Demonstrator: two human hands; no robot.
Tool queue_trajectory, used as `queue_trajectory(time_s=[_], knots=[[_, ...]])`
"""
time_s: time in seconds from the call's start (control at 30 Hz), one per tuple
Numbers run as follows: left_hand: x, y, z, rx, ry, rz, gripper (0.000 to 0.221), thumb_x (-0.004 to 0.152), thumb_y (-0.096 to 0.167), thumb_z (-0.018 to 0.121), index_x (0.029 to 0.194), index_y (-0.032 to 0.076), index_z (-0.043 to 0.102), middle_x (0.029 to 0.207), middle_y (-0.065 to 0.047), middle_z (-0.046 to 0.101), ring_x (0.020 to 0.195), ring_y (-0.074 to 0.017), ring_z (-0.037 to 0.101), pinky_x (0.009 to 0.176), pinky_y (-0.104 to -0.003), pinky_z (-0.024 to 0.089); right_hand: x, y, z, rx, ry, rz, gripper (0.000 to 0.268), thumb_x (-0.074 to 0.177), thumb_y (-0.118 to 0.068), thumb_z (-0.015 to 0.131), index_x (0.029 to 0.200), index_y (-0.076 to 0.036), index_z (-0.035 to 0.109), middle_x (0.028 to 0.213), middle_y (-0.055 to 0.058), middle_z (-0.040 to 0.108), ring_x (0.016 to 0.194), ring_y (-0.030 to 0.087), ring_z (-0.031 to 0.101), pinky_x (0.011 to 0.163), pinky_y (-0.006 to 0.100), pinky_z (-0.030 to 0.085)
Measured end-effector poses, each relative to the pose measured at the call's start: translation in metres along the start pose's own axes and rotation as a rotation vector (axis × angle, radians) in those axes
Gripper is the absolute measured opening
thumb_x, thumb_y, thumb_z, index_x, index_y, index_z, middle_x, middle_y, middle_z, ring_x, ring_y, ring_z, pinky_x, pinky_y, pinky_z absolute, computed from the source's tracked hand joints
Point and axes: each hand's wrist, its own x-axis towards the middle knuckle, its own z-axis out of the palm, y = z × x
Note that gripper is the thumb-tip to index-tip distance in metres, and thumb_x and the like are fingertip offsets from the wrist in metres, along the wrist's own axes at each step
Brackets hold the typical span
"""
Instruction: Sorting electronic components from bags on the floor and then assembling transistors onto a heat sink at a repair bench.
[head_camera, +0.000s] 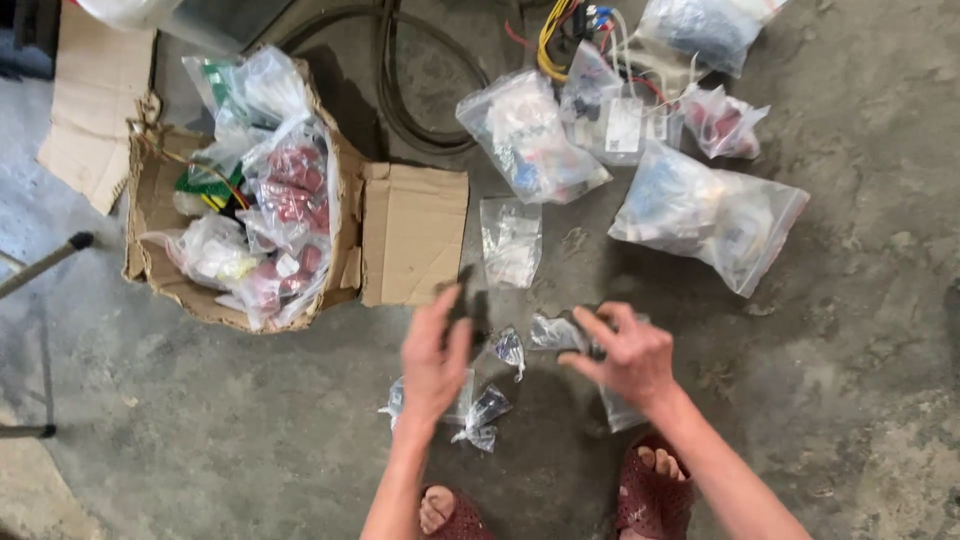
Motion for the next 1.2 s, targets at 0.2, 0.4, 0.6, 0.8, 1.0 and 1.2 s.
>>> queue_trajectory(time_s=[0.2, 0.4, 0.6, 0.8, 1.0, 1.2], knots=[[-0.093, -0.034, -0.077, -0.197, 0.254, -0.525, 0.032, 0.104, 0.004, 0.05, 0.13, -0.002, 0.068, 0.094, -0.016, 0.067, 0.078, -0.0209, 0.066, 0.071, -0.036, 0.061, 0.038, 0.021, -0.002, -0.035, 0.034, 0.006, 0.033, 0.081, -0.053, 0.083, 0.107, -0.034, 0.077, 0.102, -0.005, 0.064, 0.063, 0.012, 0.066, 0.06, 0.028, 0.057], [-0.16, -0.057, -0.092, 0.045, 0.32, -0.711, 0.04, 0.096, 0.017, 0.064, 0.135, 0.007, 0.066, 0.118, -0.004, 0.06, 0.104, -0.0144, 0.057, 0.093, -0.029, 0.046, 0.048, 0.006, -0.03, 0.159, 0.184, -0.05, 0.044, 0.091, -0.041, 0.093, 0.111, -0.004, 0.082, 0.109, 0.015, 0.071, 0.076, 0.024, 0.065, 0.056, 0.032, 0.047], [-0.173, -0.073, -0.032, 0.346, 0.212, -0.433, 0.069, 0.071, 0.026, 0.094, 0.132, 0.011, 0.065, 0.095, -0.005, 0.061, 0.083, -0.0232, 0.066, 0.075, -0.037, 0.056, 0.009, -0.084, -0.009, 0.407, 0.042, -0.176, 0.031, 0.074, -0.041, 0.09, 0.101, -0.028, 0.082, 0.105, 0.007, 0.073, 0.069, 0.019, 0.07, 0.064, 0.032, 0.06], [-0.158, -0.08, 0.0, 0.254, 0.286, -0.281, 0.039, 0.08, 0.019, 0.088, 0.113, 0.011, 0.07, 0.081, 0.0, 0.06, 0.067, -0.0192, 0.065, 0.061, -0.031, 0.055, -0.016, -0.118, 0.039, 0.293, -0.185, -0.483, 0.059, 0.076, -0.057, 0.081, 0.129, -0.037, 0.066, 0.119, 0.011, 0.058, 0.076, 0.022, 0.069, 0.058, 0.032, 0.059], [-0.176, -0.065, -0.04, 0.095, 0.395, -0.374, 0.032, 0.082, 0.007, 0.086, 0.111, 0.007, 0.074, 0.068, -0.004, 0.057, 0.054, -0.0175, 0.057, 0.053, -0.03, 0.049, 0.004, -0.057, 0.025, 0.366, -0.292, -0.341, 0.058, 0.075, -0.056, 0.084, 0.126, -0.034, 0.071, 0.122, 0.005, 0.06, 0.092, 0.019, 0.073, 0.08, 0.029, 0.06], [-0.22, -0.047, -0.008, 0.149, 0.263, -0.281, 0.026, 0.084, 0.004, 0.079, 0.109, 0.01, 0.078, 0.073, -0.006, 0.061, 0.06, -0.0244, 0.063, 0.052, -0.031, 0.053, 0.005, -0.042, -0.002, 0.802, -0.122, 0.104, 0.023, 0.087, -0.012, 0.087, 0.108, -0.016, 0.082, 0.096, 0.0, 0.075, 0.082, 0.016, 0.074, 0.077, 0.025, 0.058]])
